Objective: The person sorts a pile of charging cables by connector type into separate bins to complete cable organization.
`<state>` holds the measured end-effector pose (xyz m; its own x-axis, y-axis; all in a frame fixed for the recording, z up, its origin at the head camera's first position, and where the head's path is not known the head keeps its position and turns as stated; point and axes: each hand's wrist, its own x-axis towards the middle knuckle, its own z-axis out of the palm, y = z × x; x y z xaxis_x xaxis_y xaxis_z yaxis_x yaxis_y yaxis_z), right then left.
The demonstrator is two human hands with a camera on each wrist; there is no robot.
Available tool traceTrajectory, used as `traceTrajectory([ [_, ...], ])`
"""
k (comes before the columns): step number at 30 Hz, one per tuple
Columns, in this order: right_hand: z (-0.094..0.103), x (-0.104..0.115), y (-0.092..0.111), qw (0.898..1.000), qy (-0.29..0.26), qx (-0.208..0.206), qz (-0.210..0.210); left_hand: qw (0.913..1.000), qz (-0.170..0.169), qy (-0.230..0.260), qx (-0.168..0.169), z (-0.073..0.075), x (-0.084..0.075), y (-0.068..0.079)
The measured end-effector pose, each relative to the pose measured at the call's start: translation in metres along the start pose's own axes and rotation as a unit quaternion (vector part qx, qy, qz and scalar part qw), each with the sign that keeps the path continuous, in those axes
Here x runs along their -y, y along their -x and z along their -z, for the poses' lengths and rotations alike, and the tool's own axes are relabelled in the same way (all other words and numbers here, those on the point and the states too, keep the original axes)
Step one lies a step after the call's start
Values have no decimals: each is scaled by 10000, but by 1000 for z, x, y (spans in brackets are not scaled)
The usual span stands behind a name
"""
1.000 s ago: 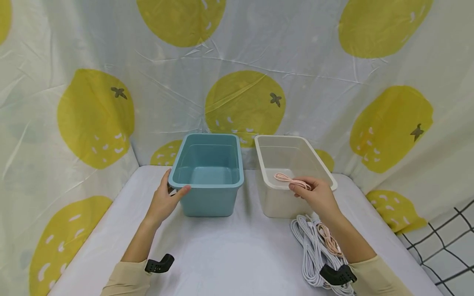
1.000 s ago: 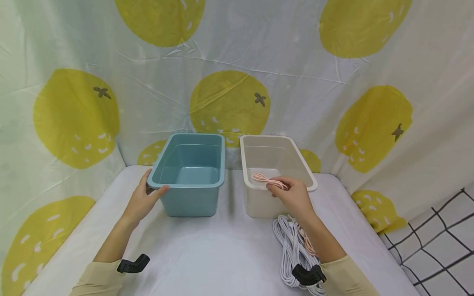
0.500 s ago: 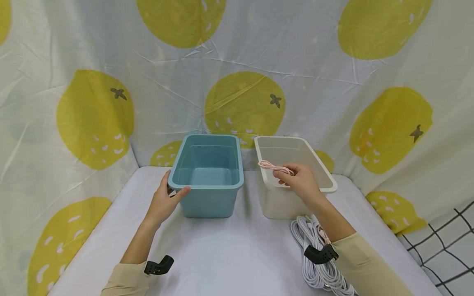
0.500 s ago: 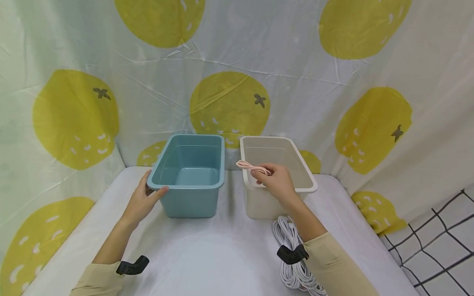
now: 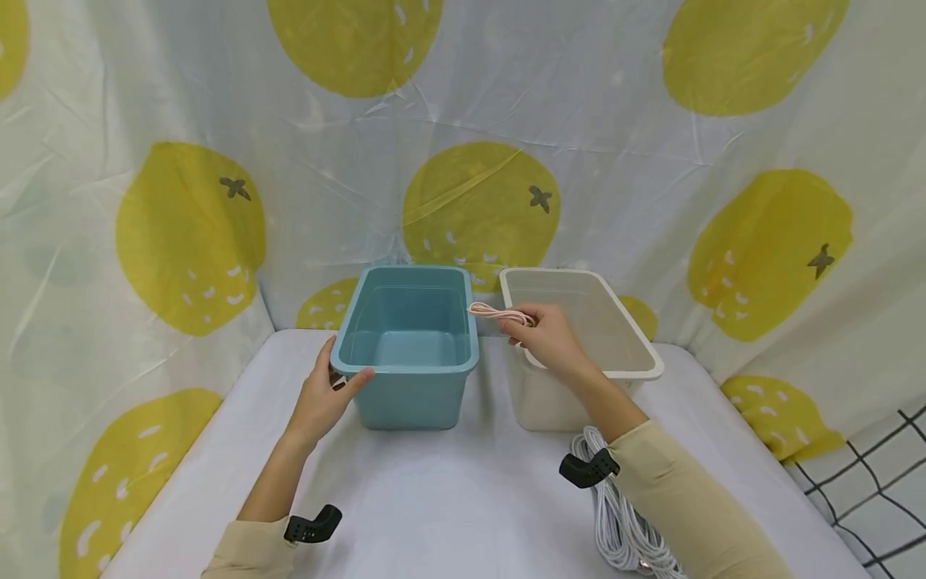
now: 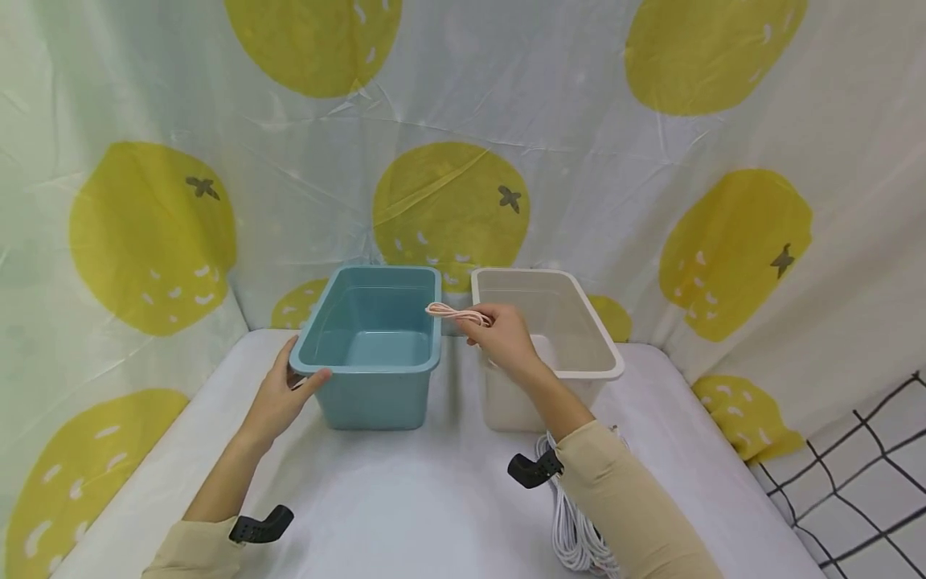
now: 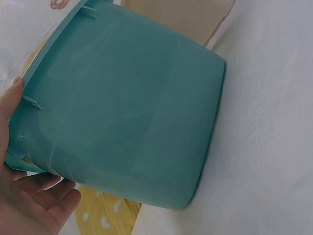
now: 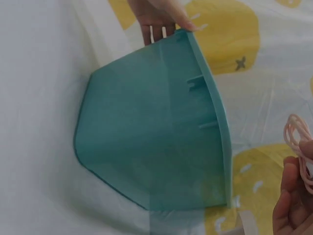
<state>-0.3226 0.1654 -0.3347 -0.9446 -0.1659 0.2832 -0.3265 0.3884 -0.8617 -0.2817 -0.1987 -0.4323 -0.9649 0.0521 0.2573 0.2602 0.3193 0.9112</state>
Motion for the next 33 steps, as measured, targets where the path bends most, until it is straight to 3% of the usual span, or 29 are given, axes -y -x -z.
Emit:
traceTrajectory([
  [10, -33, 1, -25, 9998, -159, 88, -2, 10000, -30, -77, -4, 2, 0, 0],
  [14, -45, 2, -34, 9999, 24, 29, -94, 9999, -20, -109, 30, 2, 0, -1],
  [23, -65, 10, -52, 9998, 45, 198, 60, 9999, -109, -37, 34, 2, -3, -2],
  [28, -76, 11, -61, 9991, 112, 274, 294, 9999, 61, -33, 85, 3, -4, 1],
  [33, -84, 6, -65, 9931, 912, 583, 447, 9999, 128, -62, 96, 2, -4, 1],
])
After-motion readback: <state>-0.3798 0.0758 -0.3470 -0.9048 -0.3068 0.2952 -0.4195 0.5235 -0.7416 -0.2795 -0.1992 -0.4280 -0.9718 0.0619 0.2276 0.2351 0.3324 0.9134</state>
